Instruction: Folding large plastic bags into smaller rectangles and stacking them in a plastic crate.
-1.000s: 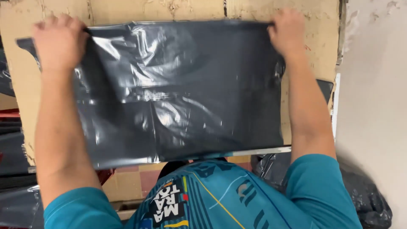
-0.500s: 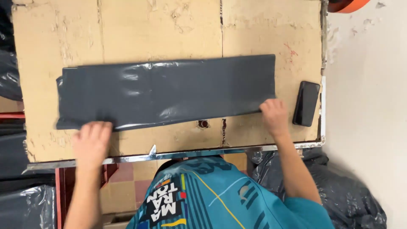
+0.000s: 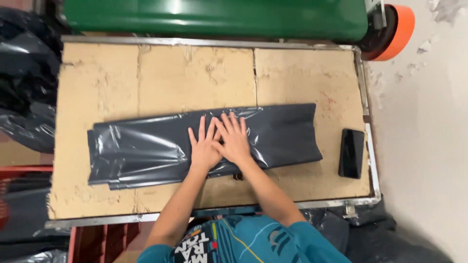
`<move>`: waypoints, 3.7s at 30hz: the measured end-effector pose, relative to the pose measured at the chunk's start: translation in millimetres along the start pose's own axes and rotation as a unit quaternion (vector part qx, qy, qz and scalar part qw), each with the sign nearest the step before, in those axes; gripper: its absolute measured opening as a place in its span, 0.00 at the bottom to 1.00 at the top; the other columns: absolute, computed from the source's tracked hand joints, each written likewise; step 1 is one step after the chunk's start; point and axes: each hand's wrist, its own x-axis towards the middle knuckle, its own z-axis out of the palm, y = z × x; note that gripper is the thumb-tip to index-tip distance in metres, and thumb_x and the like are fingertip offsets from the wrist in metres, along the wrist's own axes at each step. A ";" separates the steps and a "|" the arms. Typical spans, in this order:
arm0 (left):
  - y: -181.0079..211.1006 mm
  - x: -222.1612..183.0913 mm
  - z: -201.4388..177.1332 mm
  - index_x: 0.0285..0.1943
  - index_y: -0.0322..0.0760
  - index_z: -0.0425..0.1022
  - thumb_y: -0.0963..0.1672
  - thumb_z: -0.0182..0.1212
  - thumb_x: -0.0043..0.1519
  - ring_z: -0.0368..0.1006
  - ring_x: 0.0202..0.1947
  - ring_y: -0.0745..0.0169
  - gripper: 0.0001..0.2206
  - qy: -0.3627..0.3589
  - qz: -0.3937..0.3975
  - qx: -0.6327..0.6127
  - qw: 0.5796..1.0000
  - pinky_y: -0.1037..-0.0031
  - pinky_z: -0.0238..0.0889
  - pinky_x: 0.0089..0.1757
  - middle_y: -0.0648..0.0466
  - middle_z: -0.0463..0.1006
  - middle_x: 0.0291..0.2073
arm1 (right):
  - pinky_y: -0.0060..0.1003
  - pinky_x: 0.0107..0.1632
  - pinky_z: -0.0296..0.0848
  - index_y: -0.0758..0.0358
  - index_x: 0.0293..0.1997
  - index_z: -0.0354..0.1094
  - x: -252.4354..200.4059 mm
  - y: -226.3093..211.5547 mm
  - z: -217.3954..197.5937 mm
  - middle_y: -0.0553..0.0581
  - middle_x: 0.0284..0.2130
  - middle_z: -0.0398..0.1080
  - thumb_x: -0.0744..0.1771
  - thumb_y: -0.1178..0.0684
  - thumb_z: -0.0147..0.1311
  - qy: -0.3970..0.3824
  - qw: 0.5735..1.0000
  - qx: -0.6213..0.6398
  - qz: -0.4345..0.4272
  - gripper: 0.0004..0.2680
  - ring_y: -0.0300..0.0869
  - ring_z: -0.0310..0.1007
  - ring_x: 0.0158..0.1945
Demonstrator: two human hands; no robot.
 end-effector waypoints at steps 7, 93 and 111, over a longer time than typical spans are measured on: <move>-108.9 -39.8 -38.3 0.76 0.52 0.56 0.62 0.53 0.54 0.34 0.78 0.46 0.40 0.021 -0.133 0.094 0.987 0.32 0.36 0.63 0.56 0.48 0.78 | 0.74 0.67 0.42 0.47 0.73 0.53 -39.4 108.8 -37.0 0.62 0.71 0.51 0.62 0.27 0.52 -0.036 0.968 -0.174 0.175 0.32 0.65 0.44 0.73; 81.1 208.6 -100.9 0.58 0.43 0.76 0.48 0.66 0.59 0.75 0.52 0.49 0.19 -0.314 0.289 -0.063 0.902 0.62 0.69 0.52 0.50 0.78 0.46 | 0.39 0.61 0.66 0.62 0.57 0.71 -106.9 174.6 -134.1 0.56 0.48 0.77 0.60 0.59 0.66 -0.102 0.796 0.504 0.318 0.20 0.38 0.71 0.54; 88.4 204.8 63.3 0.51 0.47 0.73 0.57 0.53 0.66 0.78 0.45 0.43 0.18 -0.135 0.002 -0.037 0.990 0.54 0.71 0.45 0.46 0.81 0.35 | 0.76 0.65 0.43 0.61 0.67 0.58 -61.3 91.3 -69.6 0.70 0.64 0.57 0.62 0.31 0.54 0.045 0.991 -0.040 0.123 0.31 0.73 0.44 0.71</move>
